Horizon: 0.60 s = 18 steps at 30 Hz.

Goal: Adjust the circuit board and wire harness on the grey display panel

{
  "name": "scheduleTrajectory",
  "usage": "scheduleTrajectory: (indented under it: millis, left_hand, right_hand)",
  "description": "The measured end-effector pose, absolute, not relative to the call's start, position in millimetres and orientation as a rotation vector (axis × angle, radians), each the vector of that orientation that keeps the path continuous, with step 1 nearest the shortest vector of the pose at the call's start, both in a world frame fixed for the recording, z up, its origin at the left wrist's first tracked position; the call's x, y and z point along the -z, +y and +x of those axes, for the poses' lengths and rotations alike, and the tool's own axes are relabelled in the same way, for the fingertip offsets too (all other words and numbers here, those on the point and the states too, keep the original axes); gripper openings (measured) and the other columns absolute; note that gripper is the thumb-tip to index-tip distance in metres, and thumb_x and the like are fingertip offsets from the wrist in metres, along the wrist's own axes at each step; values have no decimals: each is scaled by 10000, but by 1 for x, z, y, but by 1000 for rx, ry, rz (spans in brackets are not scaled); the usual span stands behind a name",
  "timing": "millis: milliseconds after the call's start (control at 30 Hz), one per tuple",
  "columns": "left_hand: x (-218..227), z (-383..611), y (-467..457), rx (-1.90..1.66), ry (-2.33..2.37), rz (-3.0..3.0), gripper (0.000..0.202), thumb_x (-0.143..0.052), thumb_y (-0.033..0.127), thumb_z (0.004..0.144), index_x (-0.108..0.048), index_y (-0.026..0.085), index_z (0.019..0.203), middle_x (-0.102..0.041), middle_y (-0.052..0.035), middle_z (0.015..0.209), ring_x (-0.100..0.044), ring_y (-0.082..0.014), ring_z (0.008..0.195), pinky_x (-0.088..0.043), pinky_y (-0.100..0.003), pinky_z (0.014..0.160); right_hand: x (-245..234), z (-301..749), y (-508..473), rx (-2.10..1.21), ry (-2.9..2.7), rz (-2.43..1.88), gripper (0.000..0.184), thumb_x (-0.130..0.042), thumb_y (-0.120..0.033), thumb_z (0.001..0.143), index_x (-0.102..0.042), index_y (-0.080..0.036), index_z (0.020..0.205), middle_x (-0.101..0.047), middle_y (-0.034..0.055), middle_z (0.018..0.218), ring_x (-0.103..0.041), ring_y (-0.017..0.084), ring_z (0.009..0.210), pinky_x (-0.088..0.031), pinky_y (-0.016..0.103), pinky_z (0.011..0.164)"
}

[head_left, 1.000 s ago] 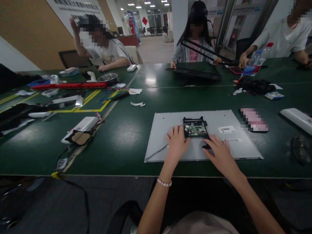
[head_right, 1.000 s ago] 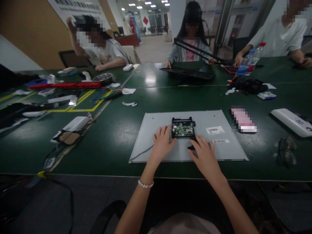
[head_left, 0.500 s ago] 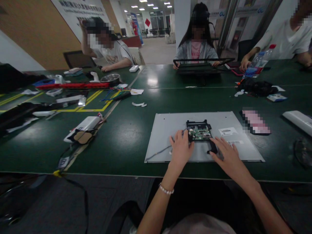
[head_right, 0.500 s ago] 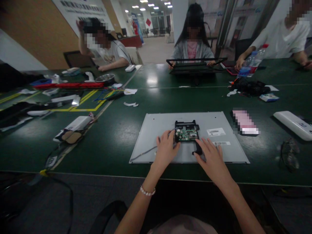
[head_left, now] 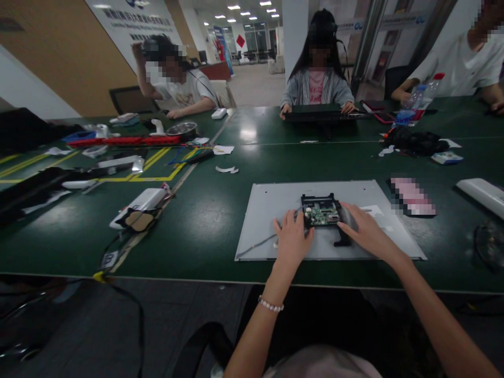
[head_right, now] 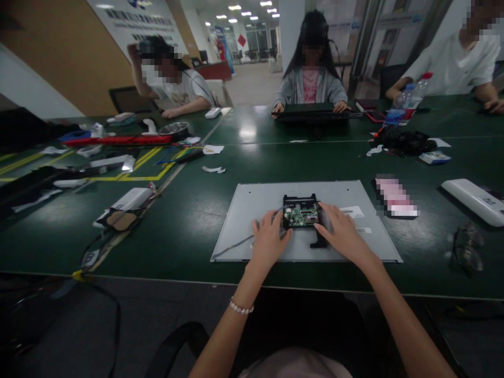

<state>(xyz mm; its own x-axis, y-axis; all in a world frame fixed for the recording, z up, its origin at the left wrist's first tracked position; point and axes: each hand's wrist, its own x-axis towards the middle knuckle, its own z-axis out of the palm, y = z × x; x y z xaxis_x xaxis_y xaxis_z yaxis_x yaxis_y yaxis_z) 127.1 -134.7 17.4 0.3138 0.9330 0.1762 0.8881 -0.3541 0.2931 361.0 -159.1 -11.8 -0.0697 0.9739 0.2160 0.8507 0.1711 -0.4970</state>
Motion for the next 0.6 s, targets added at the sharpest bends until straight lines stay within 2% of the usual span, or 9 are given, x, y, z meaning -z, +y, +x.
scheduleTrajectory:
  millis: [133,300,433,600]
  left_hand:
    - [-17,127,-134,-464,1696,2430,480,-532,341,922,-452,184,1369,-462,-162,1431,-380,-319,1370,-210,-617,1136]
    - [-17,128,-134,-468,1699,2427,464,-530,346,923,-464,188,1354,-469,-161,1423,-406,-307,1353,-214,-599,1140]
    - [-14,128,-133,-495,1695,2443,457,-529,348,923,-478,178,1344,-490,-158,1409,-426,-305,1337,-216,-603,1141]
    - [-10,129,-134,-498,1725,2455,468,-522,357,927,-472,198,1364,-489,-150,1428,-407,-306,1360,-207,-612,1149]
  right_hand:
    - [8,373,-160,-374,-1922,-1666,655,-483,-504,925,-306,-249,1502,-454,128,1494,-433,318,1366,-364,547,1102]
    - [6,372,-149,-400,-2062,-1583,687,-536,-513,895,-338,-231,1489,-419,129,1522,-345,319,1424,-294,553,1149]
    - [10,367,-139,-402,-2104,-1569,673,-538,-506,898,-346,-259,1494,-374,120,1555,-287,314,1454,-273,567,1155]
    - [13,381,-137,-403,-2051,-1549,649,-486,-534,922,-332,-286,1501,-371,92,1560,-301,285,1452,-286,524,1167]
